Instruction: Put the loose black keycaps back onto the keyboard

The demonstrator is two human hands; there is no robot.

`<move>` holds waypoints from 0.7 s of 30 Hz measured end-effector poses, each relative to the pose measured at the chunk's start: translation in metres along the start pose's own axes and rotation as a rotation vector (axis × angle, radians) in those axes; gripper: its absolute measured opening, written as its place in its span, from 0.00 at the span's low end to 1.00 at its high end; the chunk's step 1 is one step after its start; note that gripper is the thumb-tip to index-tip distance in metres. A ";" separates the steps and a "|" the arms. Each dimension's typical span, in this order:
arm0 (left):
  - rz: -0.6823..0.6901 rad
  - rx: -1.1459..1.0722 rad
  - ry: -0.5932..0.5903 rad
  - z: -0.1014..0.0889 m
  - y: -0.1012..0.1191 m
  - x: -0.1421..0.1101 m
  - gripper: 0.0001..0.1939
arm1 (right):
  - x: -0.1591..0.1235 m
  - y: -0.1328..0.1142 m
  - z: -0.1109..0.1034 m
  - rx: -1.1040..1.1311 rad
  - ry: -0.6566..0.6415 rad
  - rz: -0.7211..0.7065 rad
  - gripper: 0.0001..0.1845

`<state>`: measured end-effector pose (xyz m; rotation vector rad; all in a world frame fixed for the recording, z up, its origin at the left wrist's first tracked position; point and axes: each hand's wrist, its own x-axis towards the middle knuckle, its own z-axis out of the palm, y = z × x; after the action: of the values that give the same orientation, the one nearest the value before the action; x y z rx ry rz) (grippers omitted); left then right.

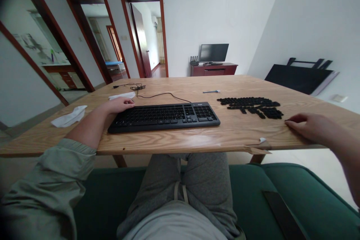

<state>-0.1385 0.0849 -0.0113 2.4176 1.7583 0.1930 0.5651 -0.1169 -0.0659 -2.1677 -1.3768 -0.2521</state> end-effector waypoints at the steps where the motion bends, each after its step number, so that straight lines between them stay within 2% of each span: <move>1: 0.002 -0.005 0.000 0.000 0.000 0.000 0.24 | 0.000 -0.007 -0.003 -0.014 -0.072 0.052 0.10; 2: 0.004 -0.009 0.001 0.000 0.000 0.000 0.24 | -0.002 -0.018 -0.007 -0.007 -0.109 0.093 0.09; 3: 0.004 -0.011 0.003 0.000 0.000 0.000 0.24 | -0.005 -0.033 -0.011 0.051 -0.084 0.088 0.10; 4: 0.003 -0.011 0.005 0.000 0.000 0.000 0.23 | -0.011 -0.052 -0.014 0.161 -0.050 0.060 0.13; 5: 0.002 -0.009 0.006 0.000 0.000 0.000 0.23 | -0.018 -0.074 -0.016 0.302 -0.067 0.021 0.19; 7: 0.003 -0.002 0.005 0.000 0.000 0.000 0.23 | -0.034 -0.124 -0.015 0.583 -0.231 -0.114 0.31; 8: 0.004 0.004 0.004 -0.001 0.000 -0.001 0.24 | -0.041 -0.150 -0.013 0.691 -0.312 -0.177 0.31; 10: 0.007 0.017 -0.005 -0.001 0.000 -0.002 0.25 | -0.051 -0.195 -0.004 0.841 -0.488 -0.275 0.26; 12: 0.017 0.031 -0.013 -0.002 0.000 -0.003 0.26 | -0.053 -0.227 0.006 0.955 -0.610 -0.311 0.21; 14: 0.032 0.030 -0.017 -0.002 0.000 -0.003 0.26 | -0.052 -0.246 0.016 1.039 -0.684 -0.317 0.18; 16: 0.042 0.017 -0.019 -0.001 0.000 -0.002 0.26 | -0.049 -0.254 0.023 1.098 -0.718 -0.306 0.17; 21: 0.037 -0.012 -0.013 0.001 -0.002 -0.001 0.24 | -0.043 -0.248 0.027 1.126 -0.740 -0.258 0.17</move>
<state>-0.1406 0.0848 -0.0124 2.4393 1.7027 0.1917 0.3232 -0.0559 -0.0202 -1.1181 -1.5751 1.0807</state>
